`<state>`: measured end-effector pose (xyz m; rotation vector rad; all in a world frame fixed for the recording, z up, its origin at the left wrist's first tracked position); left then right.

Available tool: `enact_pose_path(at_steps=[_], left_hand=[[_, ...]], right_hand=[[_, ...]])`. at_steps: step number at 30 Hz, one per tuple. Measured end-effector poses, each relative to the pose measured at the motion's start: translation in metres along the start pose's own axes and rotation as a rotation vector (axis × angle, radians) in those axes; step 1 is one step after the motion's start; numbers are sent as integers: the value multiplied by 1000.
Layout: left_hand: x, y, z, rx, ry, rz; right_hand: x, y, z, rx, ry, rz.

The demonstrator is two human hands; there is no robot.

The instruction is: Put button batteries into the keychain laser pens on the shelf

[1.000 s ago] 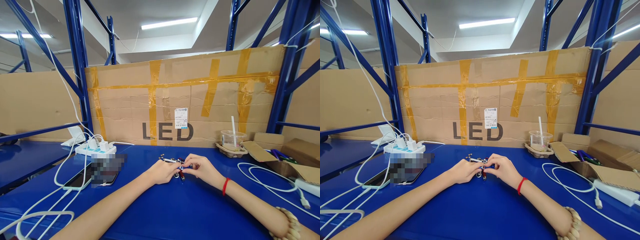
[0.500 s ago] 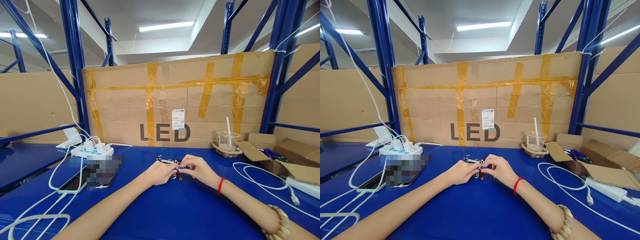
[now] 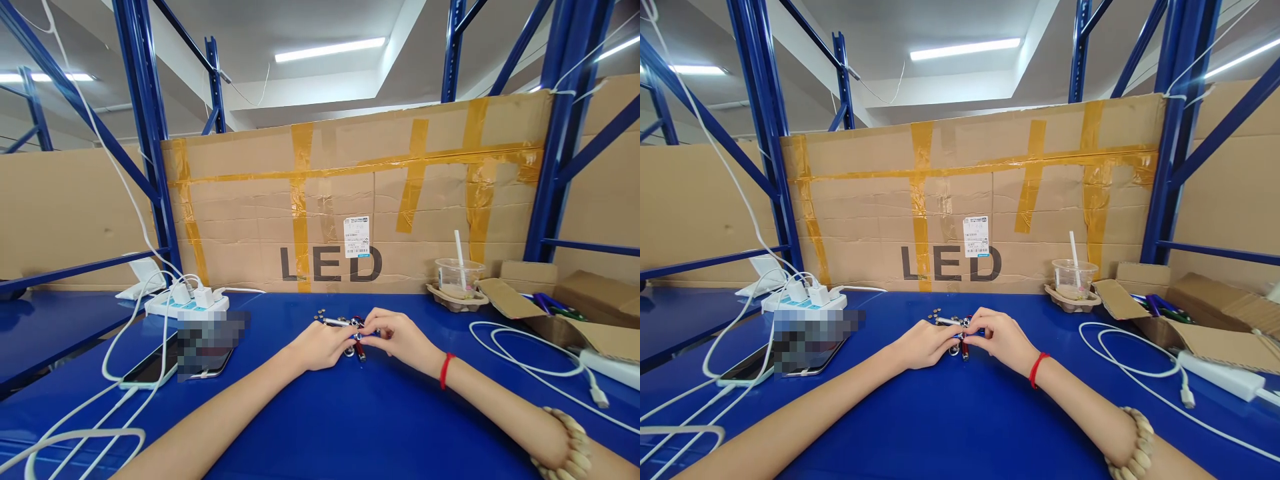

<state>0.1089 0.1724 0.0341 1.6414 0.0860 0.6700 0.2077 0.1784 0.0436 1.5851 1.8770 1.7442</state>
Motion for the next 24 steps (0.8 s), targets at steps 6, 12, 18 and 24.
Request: enact_pose_path(at_steps=[6, 12, 18, 24], left_hand=[[0, 0, 0, 6, 6, -18], [0, 0, 1, 16, 3, -9], [-1, 2, 3, 43, -40, 25], [-1, 2, 2, 48, -29, 30]], right_hand=[[1, 2, -2, -20, 12, 4], [-1, 0, -2, -29, 8, -11], [-1, -1, -3, -81, 25, -25], [0, -3, -2, -94, 8, -40]])
Point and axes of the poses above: each hand's wrist, its own x-axis towards the middle knuckle, its own y-axis out of the back of the hand, z = x × y, the point moved 8 cm from there along x, towards the middle knuckle, and after that the axes turned 11 degrees about -x, right-handed, at the moved point
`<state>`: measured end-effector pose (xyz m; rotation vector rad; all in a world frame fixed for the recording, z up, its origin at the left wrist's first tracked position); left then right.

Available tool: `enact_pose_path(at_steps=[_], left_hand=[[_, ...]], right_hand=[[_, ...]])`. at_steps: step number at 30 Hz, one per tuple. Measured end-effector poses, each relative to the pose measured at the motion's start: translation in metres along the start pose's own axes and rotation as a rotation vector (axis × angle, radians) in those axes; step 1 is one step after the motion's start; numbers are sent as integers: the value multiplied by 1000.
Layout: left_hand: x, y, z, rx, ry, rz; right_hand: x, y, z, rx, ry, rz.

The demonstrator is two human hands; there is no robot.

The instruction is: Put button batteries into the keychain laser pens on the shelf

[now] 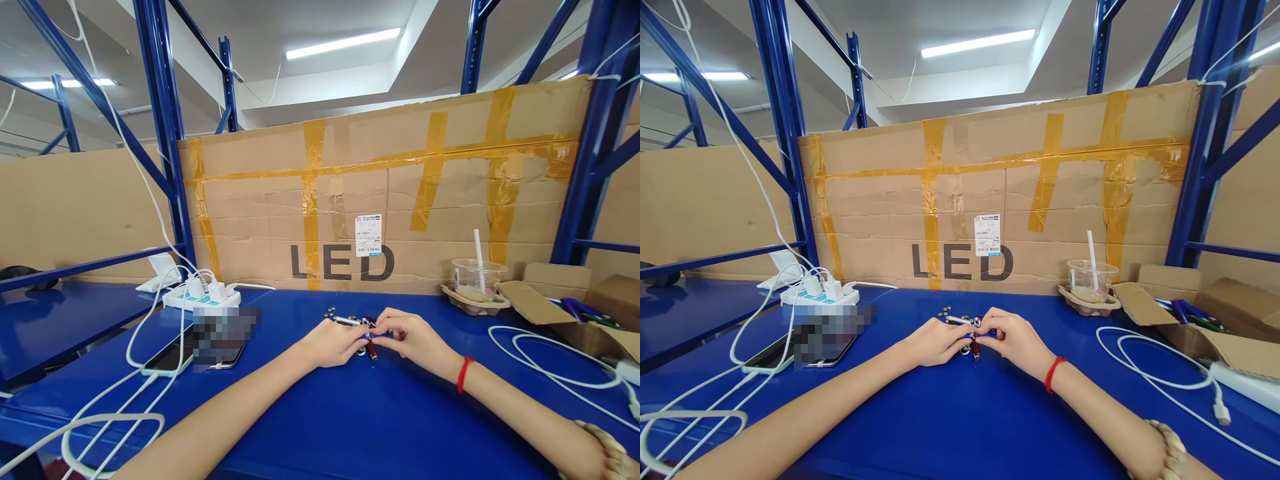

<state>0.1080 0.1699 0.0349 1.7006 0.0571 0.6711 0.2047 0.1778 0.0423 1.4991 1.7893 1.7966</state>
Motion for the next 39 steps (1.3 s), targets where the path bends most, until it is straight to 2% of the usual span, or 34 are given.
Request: enact_pose_path(at_steps=[16, 21, 29, 39], left_hand=[[0, -1, 0, 31, -15, -13], [1, 1, 2, 16, -42, 18], [1, -3, -3, 5, 15, -13], [2, -3, -4, -13, 3, -4]], right_hand=[[0, -1, 0, 1, 0, -14], [-1, 2, -1, -6, 9, 4], [-1, 2, 1, 43, 1, 26], [-1, 5, 0, 70, -2, 52]])
Point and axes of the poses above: each hand's wrist, its own x-axis towards the middle knuckle, its own y-axis out of the back of the hand, z = x × y, the point moved 8 cm from there along x, towards the middle knuckle, and after that the axes turned 11 degrees about -x, right-handed, at the moved point
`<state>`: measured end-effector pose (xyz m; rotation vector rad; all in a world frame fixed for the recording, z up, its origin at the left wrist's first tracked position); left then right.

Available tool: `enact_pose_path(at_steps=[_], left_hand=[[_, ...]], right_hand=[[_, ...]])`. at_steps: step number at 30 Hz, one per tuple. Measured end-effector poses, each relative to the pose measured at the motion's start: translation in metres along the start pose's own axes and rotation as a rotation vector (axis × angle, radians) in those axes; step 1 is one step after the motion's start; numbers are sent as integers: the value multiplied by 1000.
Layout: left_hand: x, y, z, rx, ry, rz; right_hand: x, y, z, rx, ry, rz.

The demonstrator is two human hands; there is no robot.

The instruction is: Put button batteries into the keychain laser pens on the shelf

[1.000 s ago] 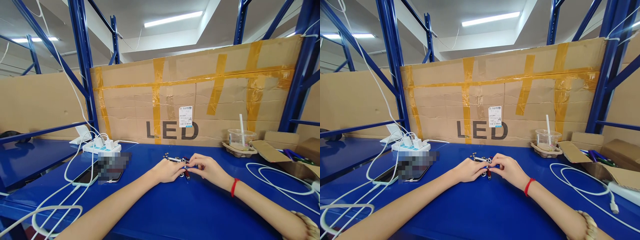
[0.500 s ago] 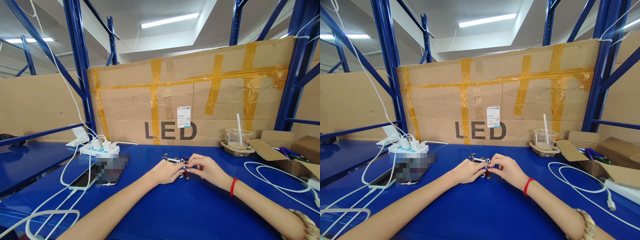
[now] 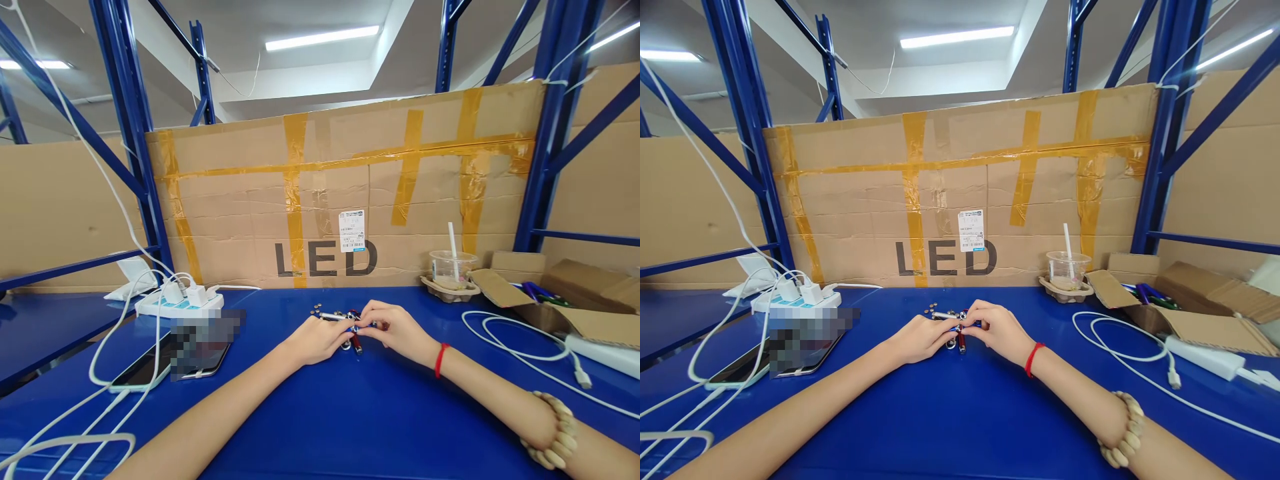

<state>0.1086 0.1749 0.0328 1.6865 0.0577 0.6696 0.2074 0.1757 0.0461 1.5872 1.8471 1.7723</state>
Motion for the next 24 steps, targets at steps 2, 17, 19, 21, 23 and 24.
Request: enact_pose_path(at_steps=[2, 17, 19, 21, 23, 24], left_hand=[[0, -2, -2, -2, 21, -8], [3, 2, 1, -28, 29, -24], [3, 1, 0, -40, 36, -19], [2, 0, -1, -53, 39, -14], [2, -1, -2, -60, 38, -12], [1, -1, -3, -61, 34, -14]], right_hand=[[0, 0, 0, -8, 2, 1], [-1, 1, 2, -1, 3, -2], [-1, 1, 2, -3, 11, -5], [-1, 2, 1, -14, 23, 1], [0, 2, 0, -29, 31, 9], [0, 2, 0, -34, 32, 10]])
Point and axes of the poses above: each hand's wrist, its own x-axis towards the middle knuckle, its own y-axis out of the back of the hand, z = x × y, the point moved 8 cm from there along x, towards the middle knuckle, and after that the axes turned 11 degrees about -x, right-handed, at the moved point
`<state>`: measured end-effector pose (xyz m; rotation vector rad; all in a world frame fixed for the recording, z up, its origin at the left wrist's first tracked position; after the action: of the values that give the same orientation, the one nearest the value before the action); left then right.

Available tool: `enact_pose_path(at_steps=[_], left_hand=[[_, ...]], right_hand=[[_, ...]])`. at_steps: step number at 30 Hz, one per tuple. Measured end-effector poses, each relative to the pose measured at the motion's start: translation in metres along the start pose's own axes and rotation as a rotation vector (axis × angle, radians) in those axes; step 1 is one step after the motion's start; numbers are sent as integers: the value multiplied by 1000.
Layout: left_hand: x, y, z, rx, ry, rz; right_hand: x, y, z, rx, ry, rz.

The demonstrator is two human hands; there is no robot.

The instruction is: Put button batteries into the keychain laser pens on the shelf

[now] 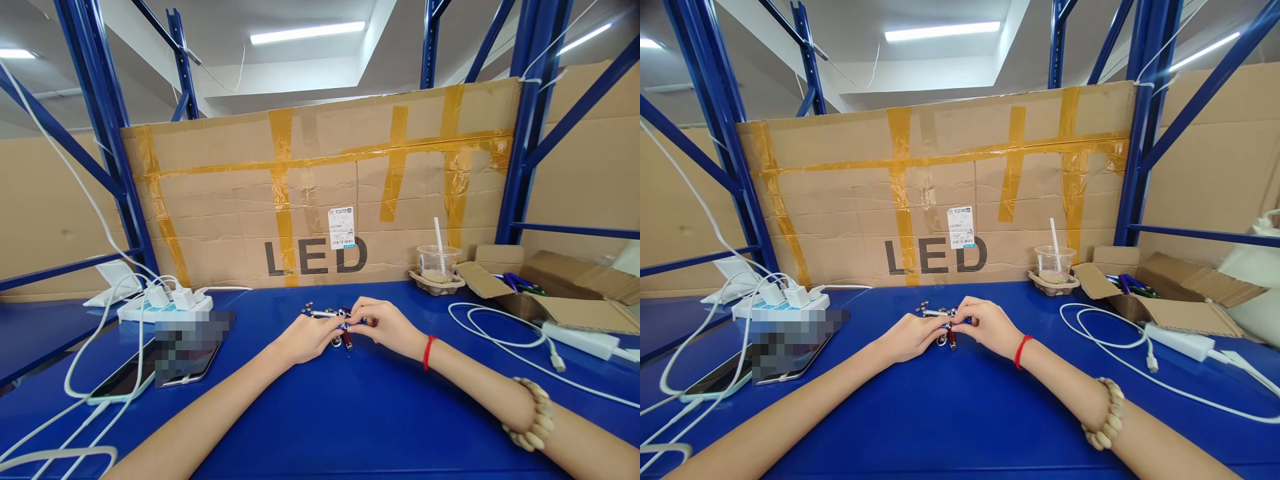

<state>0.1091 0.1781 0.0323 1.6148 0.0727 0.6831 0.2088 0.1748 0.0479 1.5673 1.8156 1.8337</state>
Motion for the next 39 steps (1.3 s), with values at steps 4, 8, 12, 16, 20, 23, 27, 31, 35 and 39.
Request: enact_pose_path(at_steps=[4, 8, 12, 16, 20, 23, 27, 31, 35, 39], left_hand=[[0, -1, 0, 9, -10, -18], [0, 1, 3, 31, -22, -20], [-1, 2, 6, 54, -41, 0], [-1, 2, 5, 68, -48, 15], [-1, 1, 4, 82, -43, 8], [-1, 0, 4, 87, -38, -10], [-2, 2, 4, 87, -31, -5], [-2, 2, 4, 53, -19, -11], [-2, 3, 4, 34, -11, -11], [-2, 4, 4, 38, -13, -1]], right_hand=[[0, -1, -1, 4, -2, -4], [1, -2, -2, 20, -2, -15], [1, -4, -1, 36, -16, -37], [1, -4, -1, 9, -11, -32], [0, -5, 1, -21, -14, -26], [0, -7, 2, -20, -9, -37], [0, -6, 2, -28, -10, -32], [0, -6, 1, 3, -23, -40], [0, -6, 1, 4, -26, -50], [0, -6, 1, 18, -29, -41]])
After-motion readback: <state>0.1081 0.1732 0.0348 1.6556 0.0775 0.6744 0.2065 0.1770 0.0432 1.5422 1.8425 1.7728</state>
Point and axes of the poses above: each hand's wrist, its own x-axis towards the middle knuckle, its own y-axis out of the back of the hand, z = x × y, the point moved 8 cm from there along x, towards the middle knuckle, and after that the axes turned 11 degrees about -x, right-handed, at the moved point
